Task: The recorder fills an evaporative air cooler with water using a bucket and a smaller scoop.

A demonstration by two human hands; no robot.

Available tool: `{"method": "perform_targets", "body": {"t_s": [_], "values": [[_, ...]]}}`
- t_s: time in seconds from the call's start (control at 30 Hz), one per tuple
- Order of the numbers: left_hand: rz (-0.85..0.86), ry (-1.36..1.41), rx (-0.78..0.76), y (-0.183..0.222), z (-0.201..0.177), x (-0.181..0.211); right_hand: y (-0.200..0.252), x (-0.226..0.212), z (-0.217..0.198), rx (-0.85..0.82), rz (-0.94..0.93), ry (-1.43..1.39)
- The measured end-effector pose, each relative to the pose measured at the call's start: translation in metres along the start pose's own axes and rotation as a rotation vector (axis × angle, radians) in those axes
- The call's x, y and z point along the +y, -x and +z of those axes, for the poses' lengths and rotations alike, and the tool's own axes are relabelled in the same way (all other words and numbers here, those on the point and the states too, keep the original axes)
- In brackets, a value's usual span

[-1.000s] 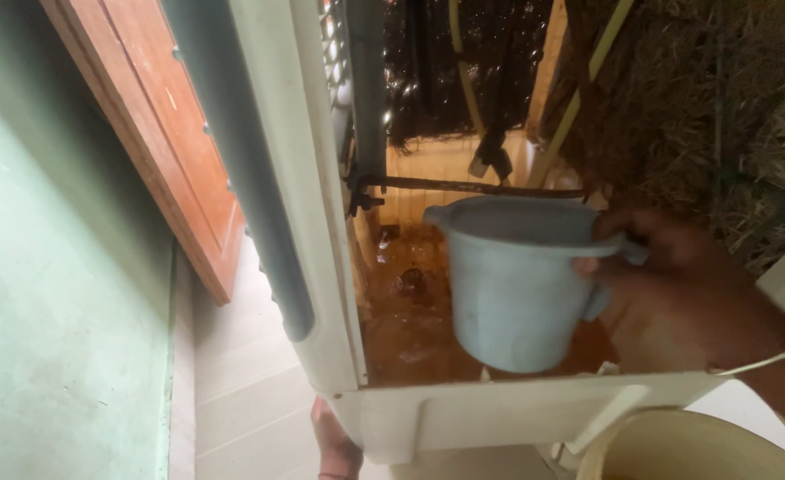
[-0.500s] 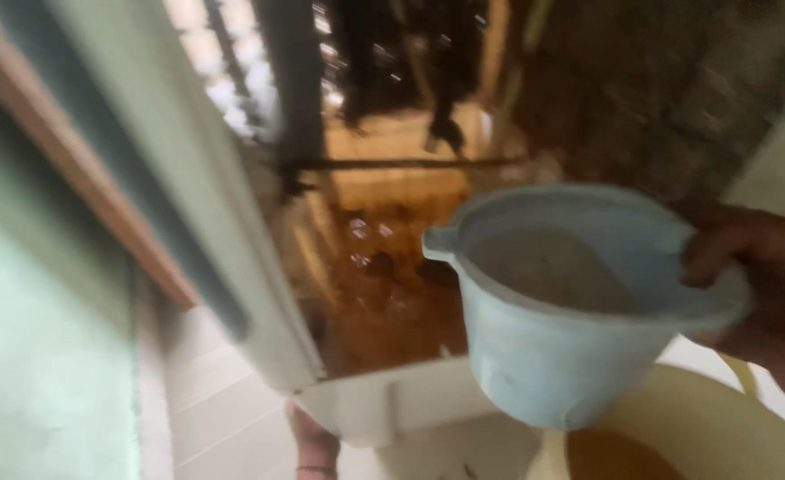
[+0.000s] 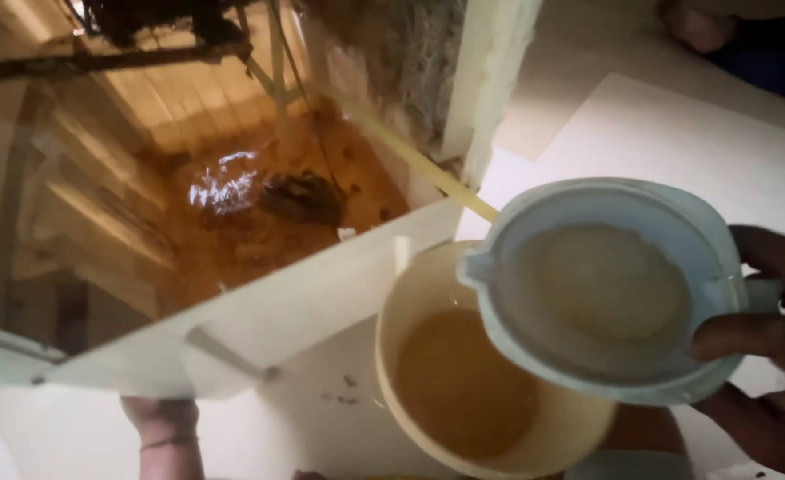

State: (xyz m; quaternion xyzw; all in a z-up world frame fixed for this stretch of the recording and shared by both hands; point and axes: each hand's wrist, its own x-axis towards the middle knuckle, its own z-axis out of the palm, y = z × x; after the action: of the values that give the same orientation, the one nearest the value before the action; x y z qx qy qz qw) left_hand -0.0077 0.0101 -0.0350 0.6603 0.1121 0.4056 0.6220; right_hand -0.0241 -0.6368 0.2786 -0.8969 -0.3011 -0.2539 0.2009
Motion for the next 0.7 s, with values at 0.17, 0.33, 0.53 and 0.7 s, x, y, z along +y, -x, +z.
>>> {"method": "perform_targets", "body": {"t_s": [0.17, 0.33, 0.53, 0.7], "values": [[0.058, -0.416, 0.089, 0.022, -0.015, 0.002, 0.010, 0.032, 0.006, -0.019, -0.114, 0.141], [-0.473, 0.307, 0.256, 0.033, 0.014, 0.059, 0.000, 0.042, 0.022, -0.044, -0.201, 0.182], [-0.509, 0.253, 0.244, 0.037, 0.030, 0.086, -0.006, 0.054, 0.038, -0.100, -0.287, 0.164], [-0.527, 0.232, 0.245, 0.037, 0.036, 0.090, -0.026, 0.038, 0.035, -0.088, 0.121, 0.020]]}}
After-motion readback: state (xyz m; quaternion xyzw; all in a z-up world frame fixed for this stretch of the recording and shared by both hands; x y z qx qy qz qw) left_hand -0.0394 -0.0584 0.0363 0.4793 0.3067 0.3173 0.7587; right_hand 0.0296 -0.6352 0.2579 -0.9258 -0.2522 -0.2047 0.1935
